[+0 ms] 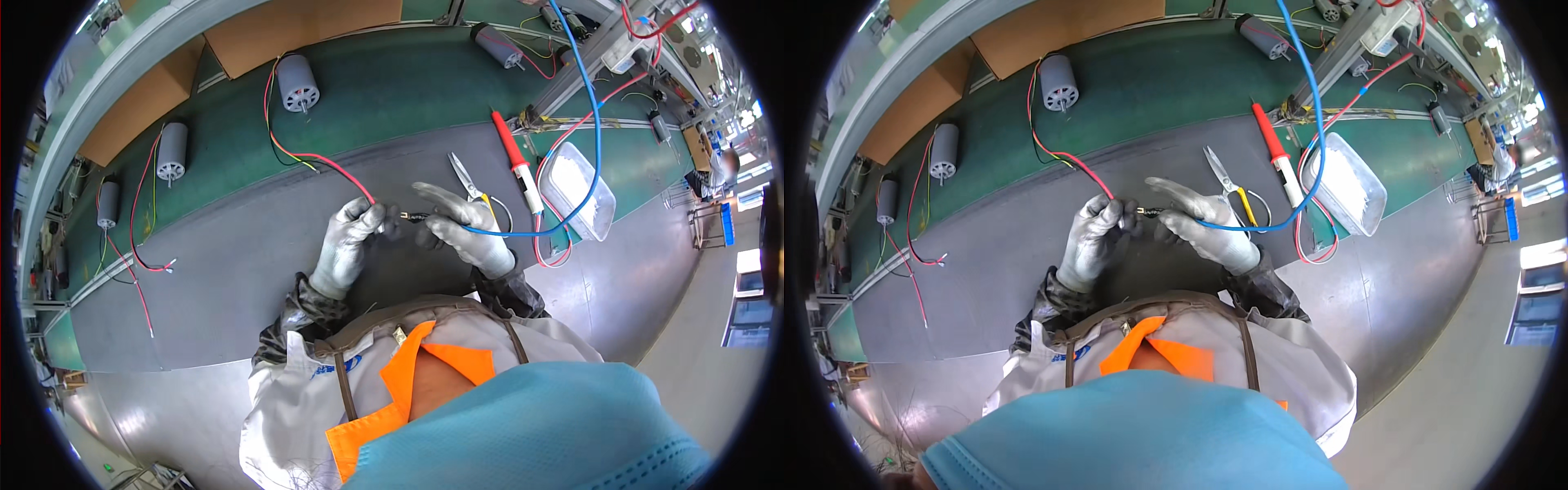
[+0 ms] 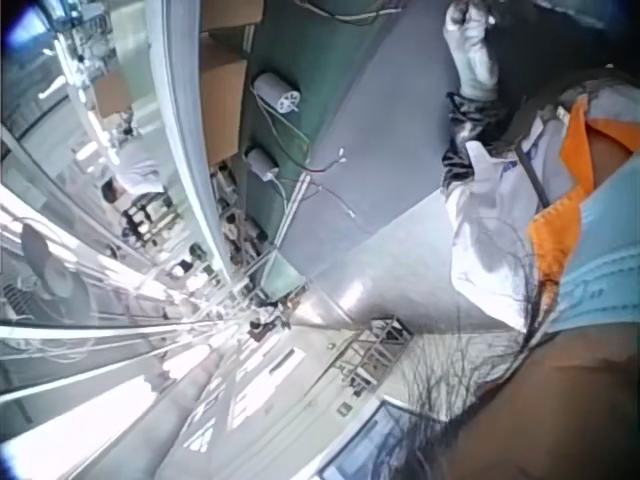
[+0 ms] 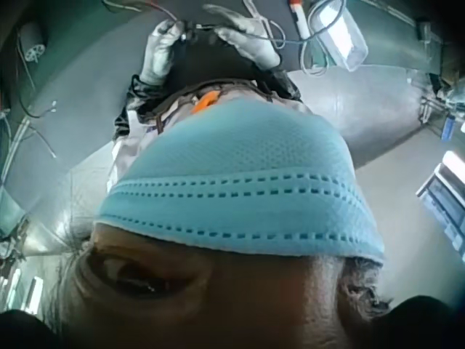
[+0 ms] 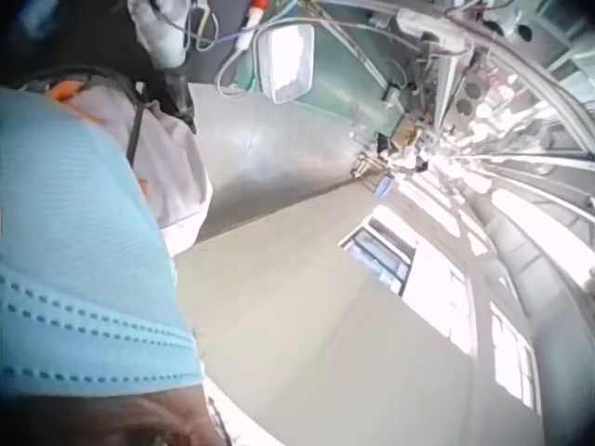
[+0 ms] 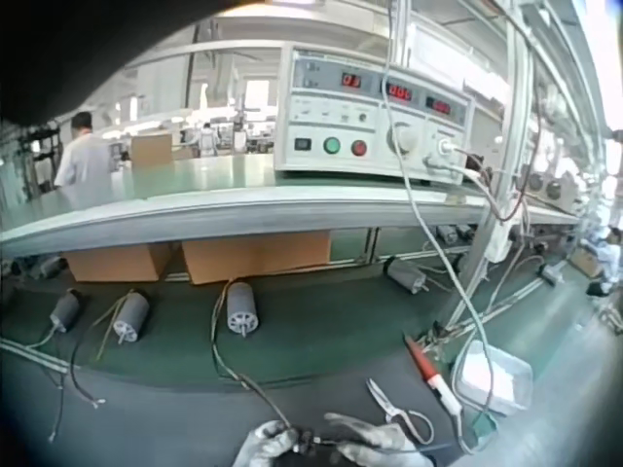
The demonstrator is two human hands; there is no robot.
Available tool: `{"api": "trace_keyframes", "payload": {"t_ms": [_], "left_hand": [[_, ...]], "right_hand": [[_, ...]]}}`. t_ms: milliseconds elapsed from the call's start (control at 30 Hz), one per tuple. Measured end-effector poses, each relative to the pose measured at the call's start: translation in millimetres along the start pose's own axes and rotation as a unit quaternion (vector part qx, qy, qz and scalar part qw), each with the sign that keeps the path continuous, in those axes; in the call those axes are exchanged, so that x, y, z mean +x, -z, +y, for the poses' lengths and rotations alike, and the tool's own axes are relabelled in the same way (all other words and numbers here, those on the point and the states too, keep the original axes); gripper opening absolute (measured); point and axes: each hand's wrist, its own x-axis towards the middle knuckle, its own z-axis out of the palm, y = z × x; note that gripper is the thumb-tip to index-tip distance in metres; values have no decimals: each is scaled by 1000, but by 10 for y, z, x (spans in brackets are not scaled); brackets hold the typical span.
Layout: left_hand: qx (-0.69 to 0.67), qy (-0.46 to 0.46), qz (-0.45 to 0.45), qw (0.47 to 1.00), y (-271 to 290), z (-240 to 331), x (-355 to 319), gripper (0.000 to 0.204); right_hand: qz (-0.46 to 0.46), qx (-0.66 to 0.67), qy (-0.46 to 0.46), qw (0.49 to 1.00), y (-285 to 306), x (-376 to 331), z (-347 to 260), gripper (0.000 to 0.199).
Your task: Connecting wires and electrical terminals to cylindrical electronic motors at a manual assembly station.
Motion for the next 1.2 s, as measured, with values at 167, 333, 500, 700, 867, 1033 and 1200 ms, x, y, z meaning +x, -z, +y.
{"api": "trace_keyframes", "payload": {"t_ms": [167,333,500,700,867,1033,1200], "left_hand": [[105,0,-10,994,-192,163,113,34],[233,-66,-107,964,-268,278,197,42],[262,-171,36,949,-329,172,317,30],[22,-55,67,996,-371,98,406,27],[45,-68,78,994,-353,60,386,25],[16,-88,60,994,-364,6,385,21],[8,-70,28,997,-363,27,367,22]], "right_hand": [[69,24,68,995,42,-104,42,53],[133,40,163,977,130,-81,0,53],[199,-9,154,968,68,-51,38,51],[238,4,157,958,-25,38,119,57],[194,-47,166,966,-22,109,112,47],[197,-97,204,954,-56,139,163,47],[202,-115,220,947,-71,123,226,47]]}}
